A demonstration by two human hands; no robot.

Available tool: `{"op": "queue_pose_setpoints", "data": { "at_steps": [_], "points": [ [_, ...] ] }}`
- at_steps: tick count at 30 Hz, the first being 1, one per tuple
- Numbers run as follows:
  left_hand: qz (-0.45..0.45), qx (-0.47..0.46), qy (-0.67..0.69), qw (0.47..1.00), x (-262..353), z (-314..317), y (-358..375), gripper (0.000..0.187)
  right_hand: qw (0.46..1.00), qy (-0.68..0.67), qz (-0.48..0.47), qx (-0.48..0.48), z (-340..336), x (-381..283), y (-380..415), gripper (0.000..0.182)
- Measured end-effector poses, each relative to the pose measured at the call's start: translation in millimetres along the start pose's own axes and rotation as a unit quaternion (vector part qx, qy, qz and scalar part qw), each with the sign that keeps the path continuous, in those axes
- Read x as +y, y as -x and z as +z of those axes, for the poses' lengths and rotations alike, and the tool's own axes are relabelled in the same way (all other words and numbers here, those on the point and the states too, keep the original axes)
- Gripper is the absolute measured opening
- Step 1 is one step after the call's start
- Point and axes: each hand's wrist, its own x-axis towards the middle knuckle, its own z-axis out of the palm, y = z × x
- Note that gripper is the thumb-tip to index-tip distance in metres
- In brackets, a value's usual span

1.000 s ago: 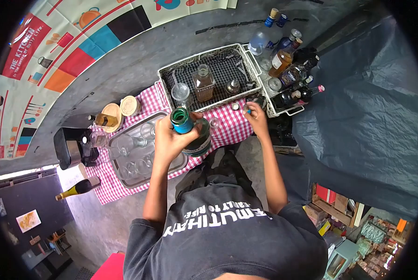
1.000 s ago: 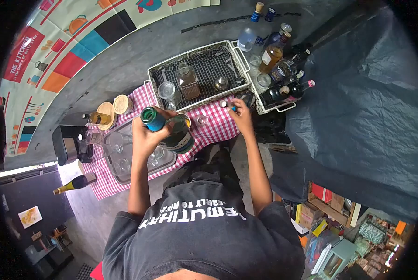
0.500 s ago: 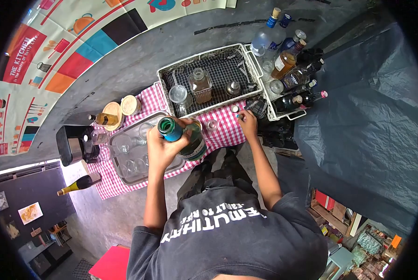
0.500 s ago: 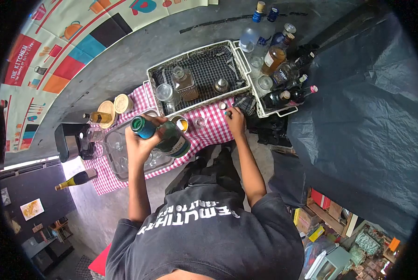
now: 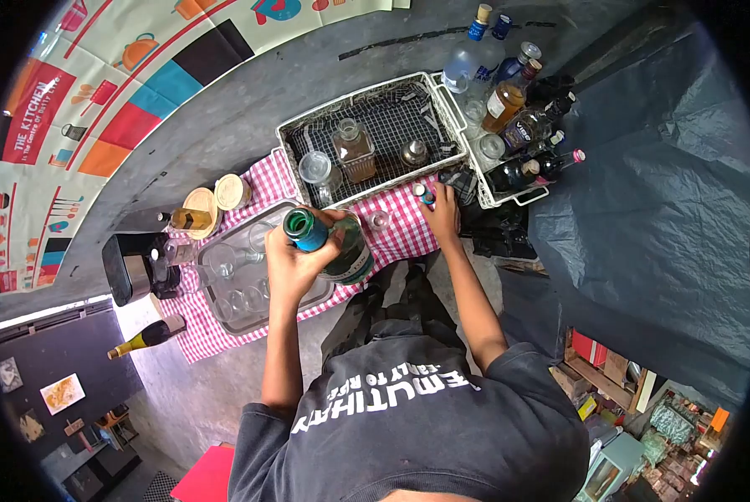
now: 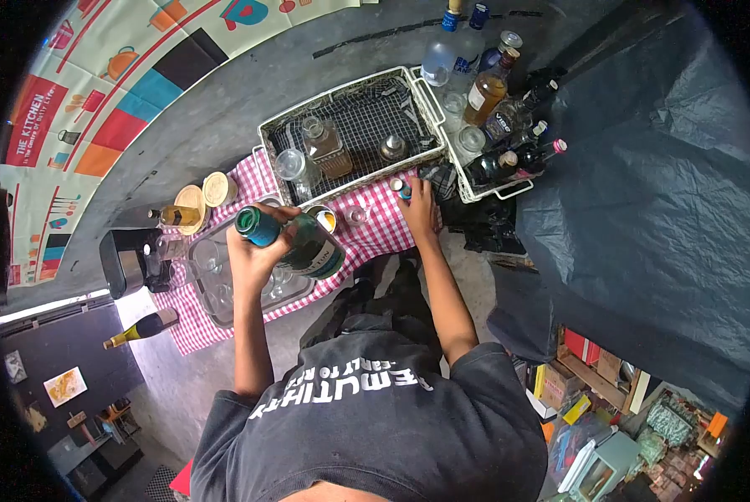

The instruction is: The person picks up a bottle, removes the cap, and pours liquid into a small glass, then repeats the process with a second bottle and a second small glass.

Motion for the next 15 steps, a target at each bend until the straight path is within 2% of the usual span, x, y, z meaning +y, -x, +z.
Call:
{"op": "queue_pose_setpoints", "data": {
  "at_steps": [2, 4, 7, 8, 15],
  "points": [
    [0.002, -0.003, -0.001, 1.0, -1, -1, -1, 0.012, 1.0, 0.017, -0.019, 0.002, -2, -6, -3, 0.049],
    [0.002, -0.007, -0.001, 1.0, -2, -2, -1, 0.012, 0.994, 0.078, -0.078, -0.002, -3, -8, -6, 0.046],
    [-0.014, -0.026, -0.016, 0.999, -1, -4, -1, 0.017, 0.988, 0.117, -0.079, -0.054, 1, -5, -8, 0.043],
    [-0.013, -0.029, -0.015, 0.999, -3, -5, -1, 0.016, 0.988, 0.115, -0.089, -0.044, 4, -2, -9, 0.034],
    [-0.014, -0.04, -0.014, 0.999, -5, -9, -3, 0.017, 0.988, 0.108, -0.108, -0.02, 9, 18, -15, 0.024]
  ]
}}
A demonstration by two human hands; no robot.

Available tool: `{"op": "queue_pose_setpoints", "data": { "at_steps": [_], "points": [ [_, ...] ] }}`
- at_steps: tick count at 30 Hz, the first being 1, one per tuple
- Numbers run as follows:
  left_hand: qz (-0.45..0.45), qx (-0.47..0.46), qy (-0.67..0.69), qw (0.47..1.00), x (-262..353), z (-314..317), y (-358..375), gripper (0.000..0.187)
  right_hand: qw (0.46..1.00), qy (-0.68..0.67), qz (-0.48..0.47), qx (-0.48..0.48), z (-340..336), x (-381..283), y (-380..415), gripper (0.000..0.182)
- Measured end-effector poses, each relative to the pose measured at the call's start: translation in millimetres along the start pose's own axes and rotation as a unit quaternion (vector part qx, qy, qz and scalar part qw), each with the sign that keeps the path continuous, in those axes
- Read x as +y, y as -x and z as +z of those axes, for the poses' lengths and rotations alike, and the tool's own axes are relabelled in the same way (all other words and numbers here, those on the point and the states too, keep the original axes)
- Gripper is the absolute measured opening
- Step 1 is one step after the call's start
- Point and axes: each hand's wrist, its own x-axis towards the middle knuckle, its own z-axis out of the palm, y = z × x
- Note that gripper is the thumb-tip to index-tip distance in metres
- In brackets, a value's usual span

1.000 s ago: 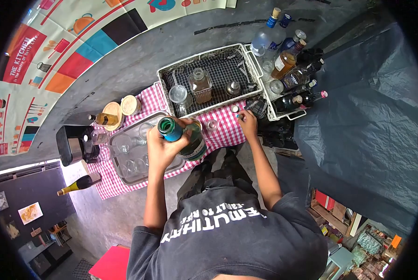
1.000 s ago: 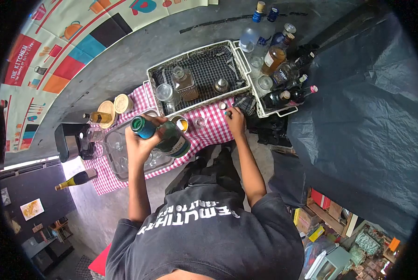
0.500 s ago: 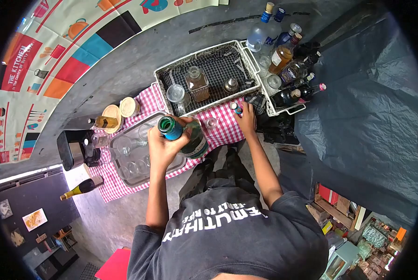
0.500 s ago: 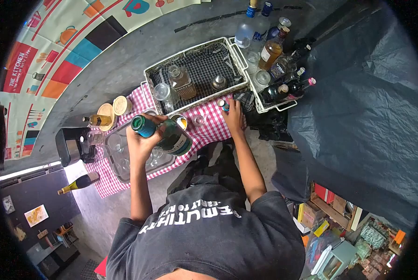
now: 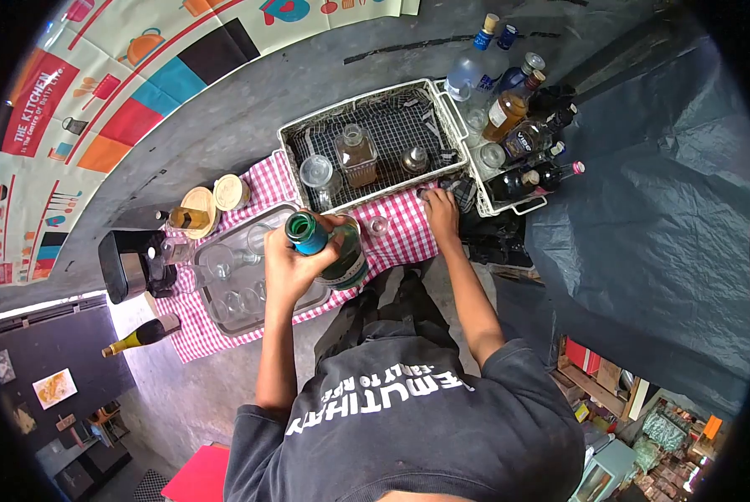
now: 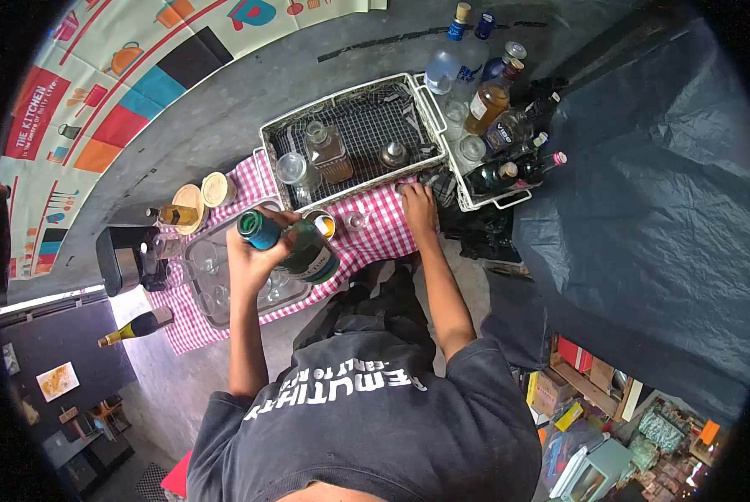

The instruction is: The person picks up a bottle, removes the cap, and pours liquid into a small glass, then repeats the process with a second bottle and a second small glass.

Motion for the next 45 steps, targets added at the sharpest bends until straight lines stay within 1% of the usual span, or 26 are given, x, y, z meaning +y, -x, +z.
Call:
{"op": "queue_pose_setpoints", "data": {
  "at_steps": [2, 4, 6, 7, 9, 12, 16, 20, 22, 23, 24, 26, 27, 28, 30, 31, 33, 34, 36, 37, 38, 39, 40, 42, 44, 45],
  "points": [
    [-0.009, 0.001, -0.009, 1.0, 2, 0, -1, 0.017, 0.999, -0.029, 0.008, -0.012, -5, 4, -4, 0.022],
    [-0.017, 0.001, -0.018, 1.0, 2, 1, -3, 0.017, 1.0, -0.017, 0.014, -0.013, -6, 4, -8, 0.021],
    [-0.018, -0.001, -0.021, 1.0, 2, 1, -4, 0.016, 0.998, 0.005, 0.056, -0.04, -6, 3, -12, 0.022],
    [-0.019, -0.002, -0.021, 1.0, 1, 1, -5, 0.016, 0.997, 0.004, 0.062, -0.053, -7, 3, -14, 0.027],
    [0.014, 0.018, -0.025, 0.999, -3, 2, -7, 0.013, 0.996, 0.008, 0.07, -0.057, -8, 0, -15, 0.029],
    [0.026, 0.01, -0.018, 0.999, -6, 1, -8, 0.013, 0.995, 0.009, 0.079, -0.057, -12, -4, -16, 0.033],
    [0.019, 0.007, -0.007, 1.0, -6, 2, -9, 0.013, 0.995, 0.012, 0.081, -0.054, -15, -6, -17, 0.037],
    [0.029, 0.003, -0.01, 1.0, -5, 0, -8, 0.014, 0.997, -0.011, 0.071, -0.028, -37, -19, -15, 0.039],
    [0.031, 0.001, -0.01, 0.999, -4, -2, -7, 0.014, 0.997, -0.072, 0.01, 0.008, -50, -26, -11, 0.038],
    [0.03, 0.002, -0.008, 1.0, -3, -2, -6, 0.014, 0.991, -0.129, 0.012, -0.024, -52, -26, -7, 0.043],
    [0.029, 0.002, -0.005, 1.0, -3, -2, -6, 0.014, 0.991, -0.13, 0.012, -0.023, -60, -35, -5, 0.043],
    [0.031, -0.001, -0.008, 0.999, -4, -2, -7, 0.015, 0.95, -0.289, 0.0, -0.121, -89, -63, -3, 0.048],
    [0.03, -0.004, -0.008, 1.0, -4, -1, -6, 0.016, 0.913, -0.364, -0.013, -0.181, -94, -70, 0, 0.063],
    [0.031, -0.004, -0.007, 0.999, -3, 0, -6, 0.016, 0.914, -0.364, -0.013, -0.18, -106, -87, 0, 0.063],
    [0.003, -0.035, -0.01, 0.999, 0, 3, -9, 0.019, 0.833, -0.484, -0.053, -0.263, -124, -123, 2, 0.088],
    [0.022, -0.037, -0.016, 0.999, 3, 7, -11, 0.021, 0.834, -0.483, -0.053, -0.262, -123, -135, 6, 0.088],
    [0.041, -0.046, -0.014, 0.998, 3, 13, -14, 0.021, 0.814, -0.535, -0.074, -0.215, -121, -155, 13, 0.109],
    [0.057, -0.055, -0.011, 0.997, 3, 17, -15, 0.02, 0.816, -0.533, -0.074, -0.212, -114, -159, 19, 0.109],
    [0.062, -0.066, -0.009, 0.996, -1, 23, -17, 0.021, 0.859, -0.48, -0.079, -0.159, -100, -162, 29, 0.113],
    [0.062, -0.081, -0.015, 0.995, -3, 25, -18, 0.022, 0.856, -0.497, -0.057, -0.132, -99, -163, 31, 0.115],
    [0.061, -0.095, -0.021, 0.993, -3, 27, -19, 0.023, 0.858, -0.495, -0.054, -0.129, -99, -163, 33, 0.115],
    [0.027, -0.124, -0.009, 0.992, 12, 27, -18, 0.021, 0.871, -0.48, -0.046, -0.093, -99, -162, 35, 0.113],
    [0.027, -0.13, -0.007, 0.991, 11, 29, -19, 0.021, 0.883, -0.465, -0.038, -0.056, -98, -162, 38, 0.112],
    [0.062, -0.165, -0.047, 0.983, 9, 32, -21, 0.022, 0.889, -0.456, -0.041, -0.025, -101, -160, 44, 0.111],
    [0.078, -0.181, -0.037, 0.98, 11, 37, -20, 0.022, 0.898, -0.438, -0.052, 0.012, -108, -160, 48, 0.111],
    [0.088, -0.198, -0.037, 0.975, 12, 39, -19, 0.023, 0.915, -0.398, -0.055, 0.025, -113, -160, 51, 0.112]
  ]
}}
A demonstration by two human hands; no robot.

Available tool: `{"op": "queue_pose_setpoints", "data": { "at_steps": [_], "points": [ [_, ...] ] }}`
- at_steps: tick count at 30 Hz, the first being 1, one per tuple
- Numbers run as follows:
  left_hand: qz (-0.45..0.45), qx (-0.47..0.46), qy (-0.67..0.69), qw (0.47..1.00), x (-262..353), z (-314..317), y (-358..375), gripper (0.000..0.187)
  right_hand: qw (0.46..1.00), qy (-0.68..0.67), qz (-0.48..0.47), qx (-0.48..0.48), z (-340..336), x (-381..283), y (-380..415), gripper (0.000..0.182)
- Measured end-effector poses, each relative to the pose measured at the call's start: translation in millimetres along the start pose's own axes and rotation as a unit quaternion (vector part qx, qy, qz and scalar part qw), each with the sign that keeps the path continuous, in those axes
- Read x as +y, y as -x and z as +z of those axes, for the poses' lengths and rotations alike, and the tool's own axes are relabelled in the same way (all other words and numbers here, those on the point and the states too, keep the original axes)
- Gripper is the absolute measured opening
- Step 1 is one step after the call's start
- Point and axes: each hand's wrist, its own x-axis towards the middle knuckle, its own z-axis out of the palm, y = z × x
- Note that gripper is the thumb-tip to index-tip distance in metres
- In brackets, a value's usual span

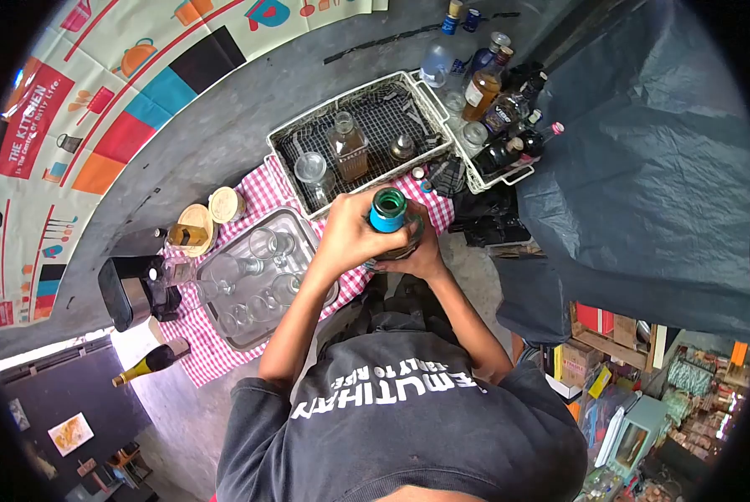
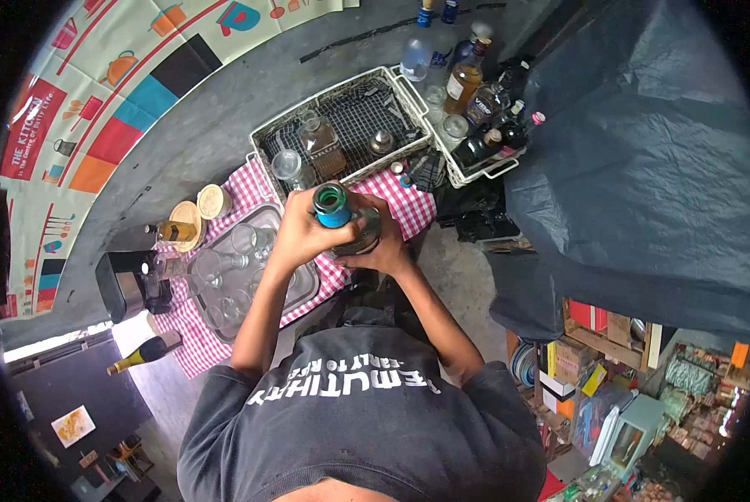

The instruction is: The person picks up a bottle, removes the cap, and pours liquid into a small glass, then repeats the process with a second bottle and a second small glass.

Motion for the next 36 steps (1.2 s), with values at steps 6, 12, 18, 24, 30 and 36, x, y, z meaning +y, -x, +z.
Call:
{"op": "queue_pose_setpoints", "data": {
  "at_steps": [6, 12, 18, 24, 30, 36],
  "points": [
    [0.027, -0.003, 0.01, 1.0, -10, 20, 6, 0.025, 0.997, -0.01, 0.023, 0.072, -1, -4, 26, 0.115],
    [0.041, -0.022, 0.052, 0.998, -4, 40, 7, 0.026, 0.996, -0.021, 0.03, 0.086, -17, -9, 36, 0.105],
    [0.011, -0.023, 0.077, 0.997, -1, 53, 2, 0.023, 0.993, -0.073, 0.055, 0.071, -36, -18, 32, 0.091],
    [0.006, -0.013, 0.071, 0.997, 13, 60, -4, 0.023, 0.994, -0.08, 0.037, 0.057, -48, -9, 29, 0.093],
    [0.031, 0.018, 0.051, 0.998, 14, 72, 5, 0.022, 0.997, -0.048, 0.004, 0.068, -59, -26, 28, 0.085],
    [0.083, 0.052, 0.074, 0.992, 11, 76, 7, 0.024, 0.999, -0.044, 0.025, 0.013, -71, -23, 30, 0.105]
  ]
}}
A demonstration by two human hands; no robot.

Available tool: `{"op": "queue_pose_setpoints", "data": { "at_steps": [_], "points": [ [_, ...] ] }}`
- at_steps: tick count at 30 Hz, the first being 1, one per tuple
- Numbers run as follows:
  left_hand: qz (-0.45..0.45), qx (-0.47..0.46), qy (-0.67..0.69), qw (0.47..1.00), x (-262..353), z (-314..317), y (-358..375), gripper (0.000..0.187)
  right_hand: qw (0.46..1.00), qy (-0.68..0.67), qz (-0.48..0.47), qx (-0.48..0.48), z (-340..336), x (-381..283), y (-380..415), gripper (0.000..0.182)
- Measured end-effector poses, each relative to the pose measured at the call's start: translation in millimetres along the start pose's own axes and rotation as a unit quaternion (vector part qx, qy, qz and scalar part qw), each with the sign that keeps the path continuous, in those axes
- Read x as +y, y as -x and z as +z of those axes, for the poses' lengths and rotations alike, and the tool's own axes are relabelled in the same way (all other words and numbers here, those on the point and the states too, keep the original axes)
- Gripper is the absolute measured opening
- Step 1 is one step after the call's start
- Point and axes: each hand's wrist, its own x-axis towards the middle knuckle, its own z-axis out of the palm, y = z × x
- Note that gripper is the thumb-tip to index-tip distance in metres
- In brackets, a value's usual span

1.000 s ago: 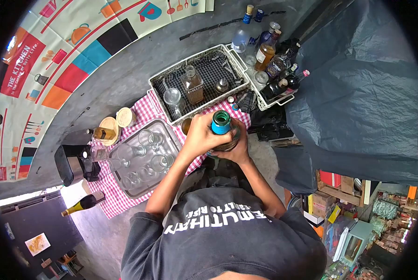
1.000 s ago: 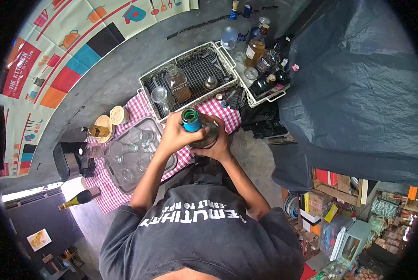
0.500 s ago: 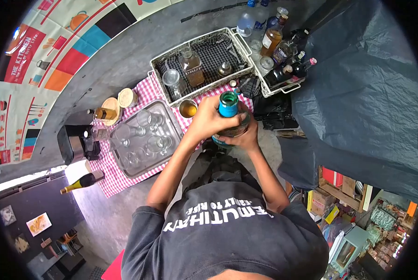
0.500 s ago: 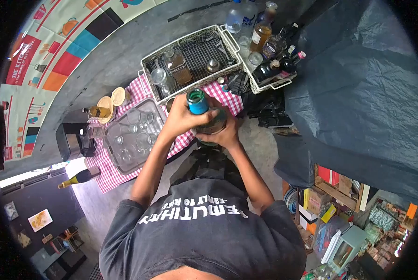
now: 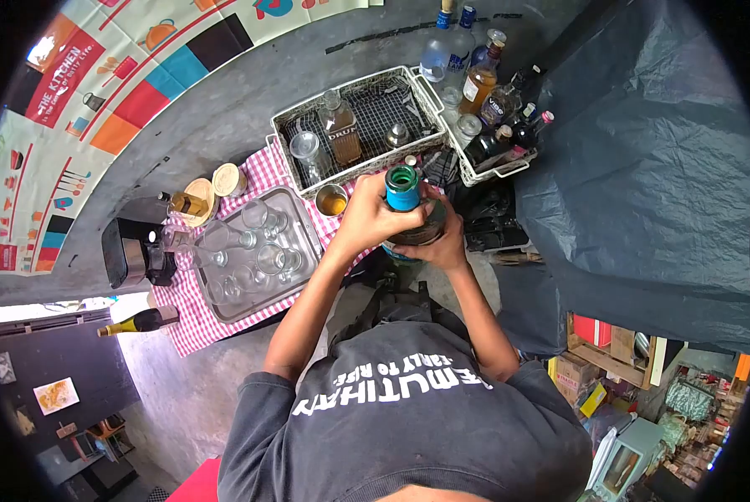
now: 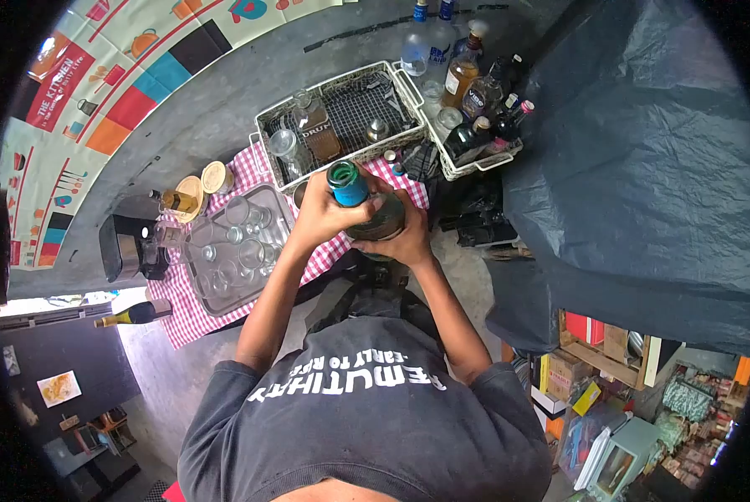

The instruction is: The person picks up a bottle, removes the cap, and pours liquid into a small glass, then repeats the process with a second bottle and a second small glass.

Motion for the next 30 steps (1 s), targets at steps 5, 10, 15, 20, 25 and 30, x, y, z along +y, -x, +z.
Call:
{"op": "queue_pose_setpoints", "data": {
  "at_steps": [5, 10, 15, 20, 25, 30],
  "points": [
    [-0.015, -0.006, 0.02, 1.0, 5, -3, 1, 0.02, 1.0, 0.01, -0.001, -0.003, 2, -3, 0, 0.099],
    [-0.013, -0.041, -0.03, 0.999, 0, -2, 1, 0.021, 0.998, 0.033, -0.034, 0.03, 6, 8, 6, 0.091],
    [-0.021, -0.034, -0.05, 0.998, -5, 7, -2, 0.025, 0.999, -0.011, -0.023, 0.048, 6, 18, 9, 0.093],
    [-0.032, 0.044, -0.046, 0.997, -13, 8, -4, 0.03, 0.992, 0.11, -0.016, 0.052, 6, 14, 1, 0.104],
    [-0.027, 0.066, -0.063, 0.995, -10, 7, -7, 0.027, 0.992, 0.115, 0.002, 0.045, 11, 6, -14, 0.102],
    [-0.064, 0.103, -0.07, 0.99, -4, 6, -6, 0.023, 0.98, 0.11, -0.126, 0.104, 22, 0, -30, 0.109]
  ]
}}
